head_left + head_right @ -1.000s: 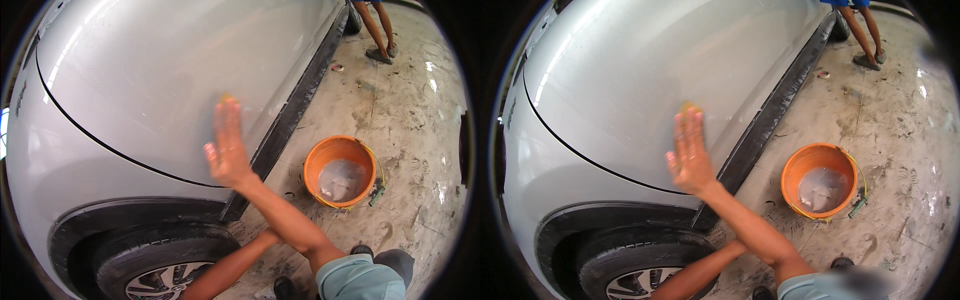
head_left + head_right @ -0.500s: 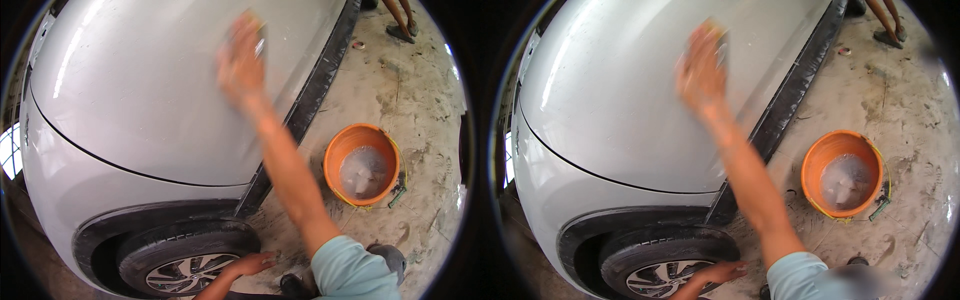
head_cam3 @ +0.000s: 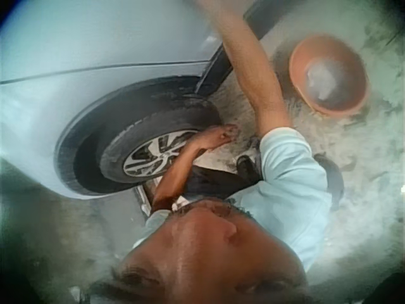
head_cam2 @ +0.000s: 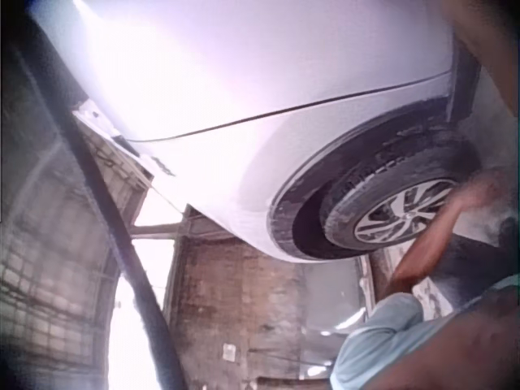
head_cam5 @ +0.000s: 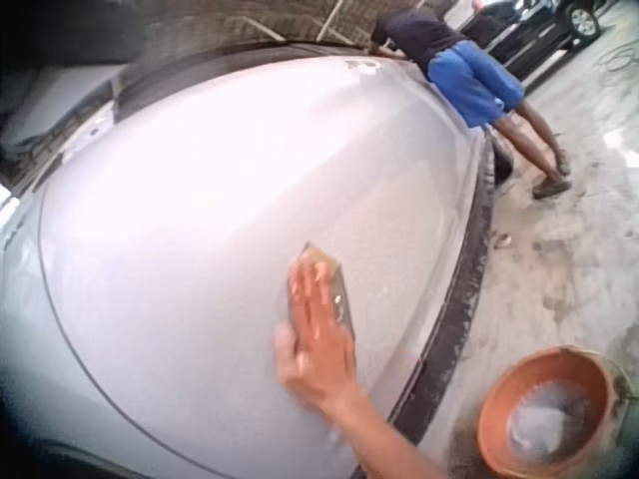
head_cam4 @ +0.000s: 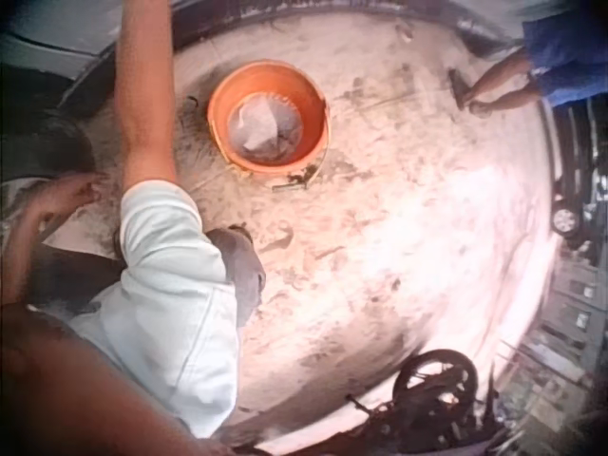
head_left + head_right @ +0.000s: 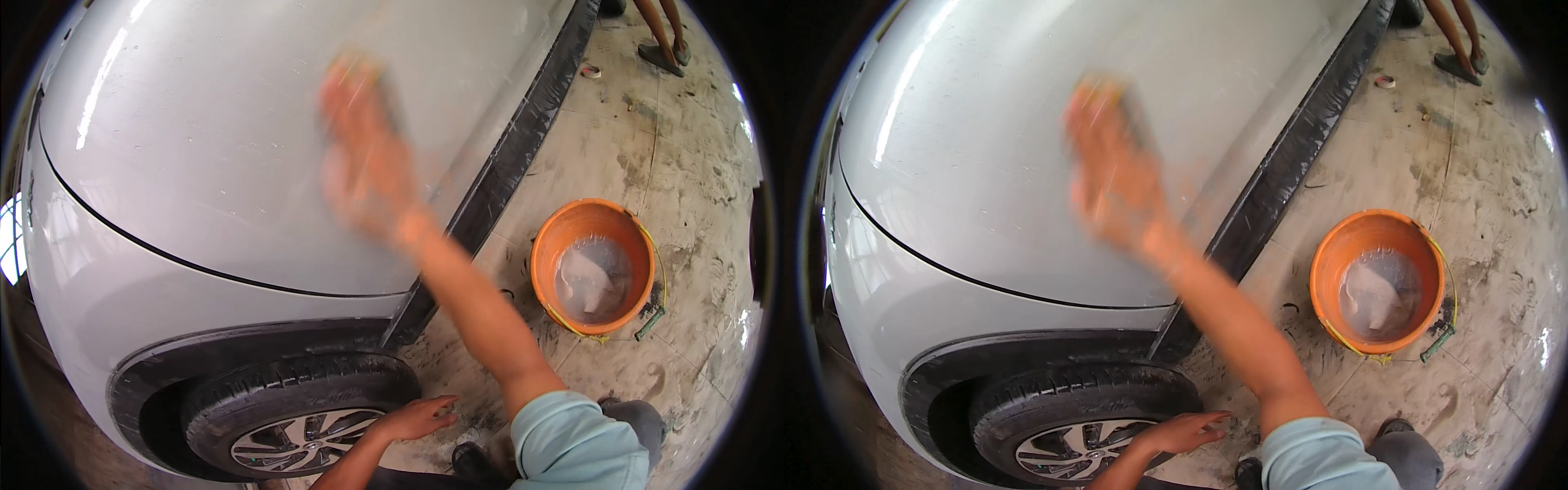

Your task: The person sands the side panel of a white vehicle using a rectangular sanding block and water from a bucket, rinsing the block and the panel several times.

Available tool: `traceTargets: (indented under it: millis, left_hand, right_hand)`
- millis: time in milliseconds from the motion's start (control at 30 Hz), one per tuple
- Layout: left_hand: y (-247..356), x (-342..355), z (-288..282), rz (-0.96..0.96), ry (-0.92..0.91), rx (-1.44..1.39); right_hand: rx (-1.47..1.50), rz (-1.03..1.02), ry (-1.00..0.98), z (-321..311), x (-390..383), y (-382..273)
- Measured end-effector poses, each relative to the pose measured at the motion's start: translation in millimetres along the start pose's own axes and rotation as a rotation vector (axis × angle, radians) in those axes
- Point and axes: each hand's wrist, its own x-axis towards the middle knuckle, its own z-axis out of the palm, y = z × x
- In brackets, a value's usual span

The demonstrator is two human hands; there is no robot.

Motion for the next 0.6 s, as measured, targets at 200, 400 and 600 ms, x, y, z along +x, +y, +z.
traceTargets:
  millis: [200,400,600]
  left_hand:
    - [15,-11,-16,-0.032,0.094,-0.036]
    - [9,-14,-9,0.121,0.095,-0.074]
    - [15,-19,-16,-0.067,0.128,0.003]
  right_hand:
    - [-0.135,-0.138,-0.008,-19,43,32]
    - [-0.050,-0.001,0.016,12,-6,10]
    - [0.047,-0.059,-0.186,-10,9,-16]
